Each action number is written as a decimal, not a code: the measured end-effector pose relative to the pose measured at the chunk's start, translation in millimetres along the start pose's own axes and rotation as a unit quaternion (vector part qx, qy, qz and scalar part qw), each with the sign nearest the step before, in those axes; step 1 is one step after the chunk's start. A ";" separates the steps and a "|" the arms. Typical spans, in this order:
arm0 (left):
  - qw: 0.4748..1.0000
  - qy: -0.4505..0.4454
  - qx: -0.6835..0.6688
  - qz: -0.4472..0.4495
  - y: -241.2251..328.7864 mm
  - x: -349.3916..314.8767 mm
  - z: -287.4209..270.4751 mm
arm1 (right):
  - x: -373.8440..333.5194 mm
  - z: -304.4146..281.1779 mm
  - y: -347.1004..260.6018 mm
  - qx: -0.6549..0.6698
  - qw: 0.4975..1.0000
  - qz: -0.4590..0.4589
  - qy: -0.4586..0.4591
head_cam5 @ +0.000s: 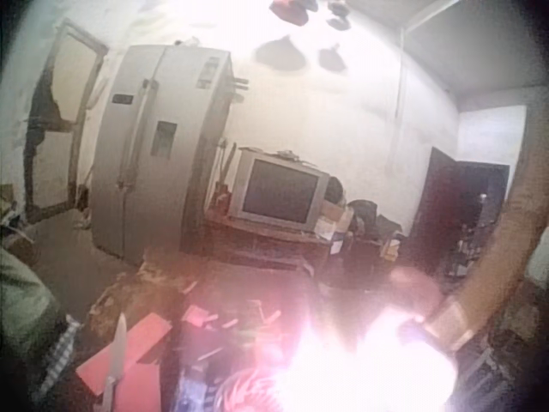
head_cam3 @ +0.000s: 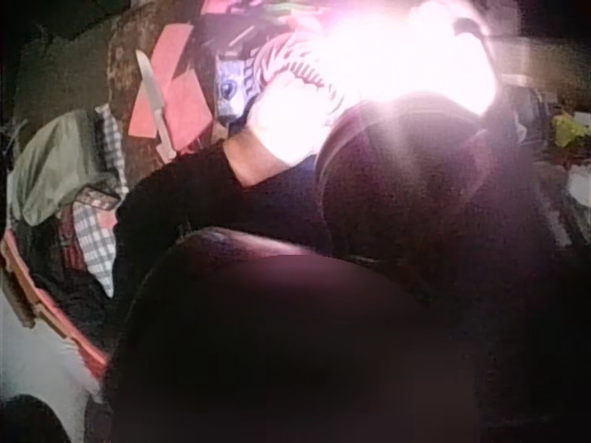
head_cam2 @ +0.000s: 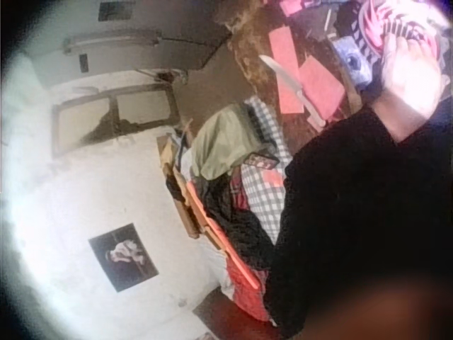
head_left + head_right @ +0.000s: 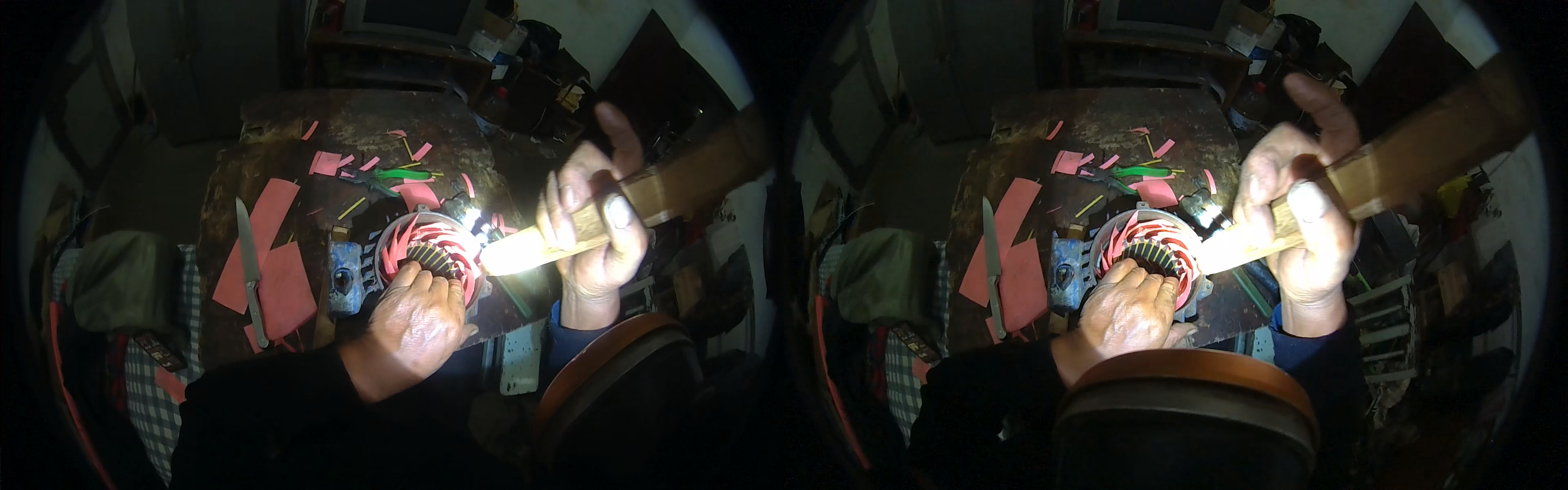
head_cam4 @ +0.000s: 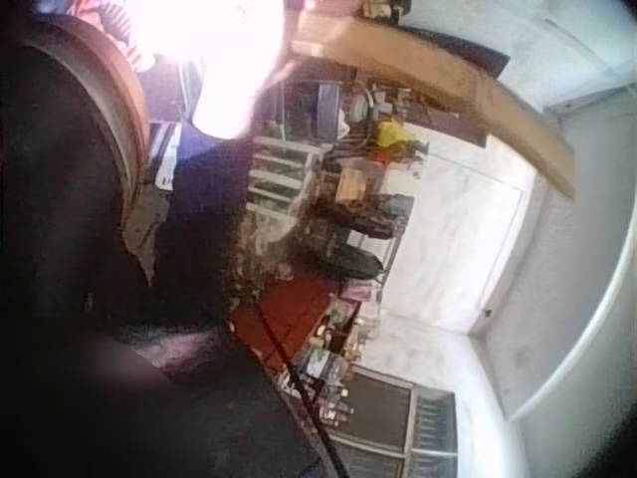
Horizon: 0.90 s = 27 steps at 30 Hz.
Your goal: The person cuts pink insulating material into strips using a knife and inserts them into the slots of a blue motor stator. They then use a wooden mallet to tap the strips into place and adjust them by hand.
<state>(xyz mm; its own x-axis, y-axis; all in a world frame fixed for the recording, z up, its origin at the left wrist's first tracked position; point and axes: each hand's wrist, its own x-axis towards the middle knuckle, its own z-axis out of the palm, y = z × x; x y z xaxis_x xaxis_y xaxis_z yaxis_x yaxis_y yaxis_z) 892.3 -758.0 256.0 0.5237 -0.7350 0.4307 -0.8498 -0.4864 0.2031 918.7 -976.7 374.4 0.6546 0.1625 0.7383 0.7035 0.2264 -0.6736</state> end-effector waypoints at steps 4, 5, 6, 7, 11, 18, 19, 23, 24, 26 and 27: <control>1.000 0.019 0.017 0.017 -2.8 0.3 2.1 | -0.8 -5.5 21.1 -0.027 0.999 0.026 -0.020; 0.999 0.023 0.017 0.016 -3.1 -0.7 2.6 | -3.5 -7.7 23.6 -0.018 0.999 0.040 -0.017; 0.999 0.033 0.023 0.019 -3.6 -1.4 3.2 | -6.6 -8.9 28.6 -0.014 0.998 0.059 -0.015; 0.999 0.032 0.019 0.021 -4.0 -2.1 4.0 | -10.9 -10.8 31.1 -0.010 0.997 0.077 -0.013; 0.998 0.061 0.016 0.029 -5.0 -4.1 6.2 | -33.9 -3.6 46.9 -0.049 0.988 0.144 0.018; 0.993 0.102 -0.059 0.020 -4.5 -3.8 7.7 | -48.4 54.4 56.0 -0.253 0.952 0.137 0.101; 0.993 0.099 -0.063 0.024 -4.9 -4.2 7.0 | -44.0 55.3 54.6 -0.308 0.939 0.134 0.070; 0.993 0.098 -0.062 0.028 -3.8 -6.9 6.7 | -36.6 42.9 37.2 -0.130 0.964 0.223 0.059; 0.995 0.083 -0.050 0.033 -4.3 -8.0 6.9 | -37.3 39.6 32.8 -0.038 0.971 0.208 0.109; 0.993 0.114 -0.018 0.037 -4.1 -9.6 8.4 | -43.1 42.0 26.4 0.018 0.974 0.164 0.157; 0.995 0.089 -0.030 0.021 -2.1 -10.3 9.2 | -45.2 46.3 27.2 0.017 0.979 0.093 0.180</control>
<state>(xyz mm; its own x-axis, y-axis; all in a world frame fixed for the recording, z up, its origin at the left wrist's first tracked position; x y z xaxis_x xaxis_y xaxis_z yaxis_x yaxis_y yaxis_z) 889.3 -753.7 243.1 0.4734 -0.6559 0.5879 -0.8754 -0.4242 0.2316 895.5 -933.4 324.3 0.8302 -0.1445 0.5384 0.5569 0.2572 -0.7897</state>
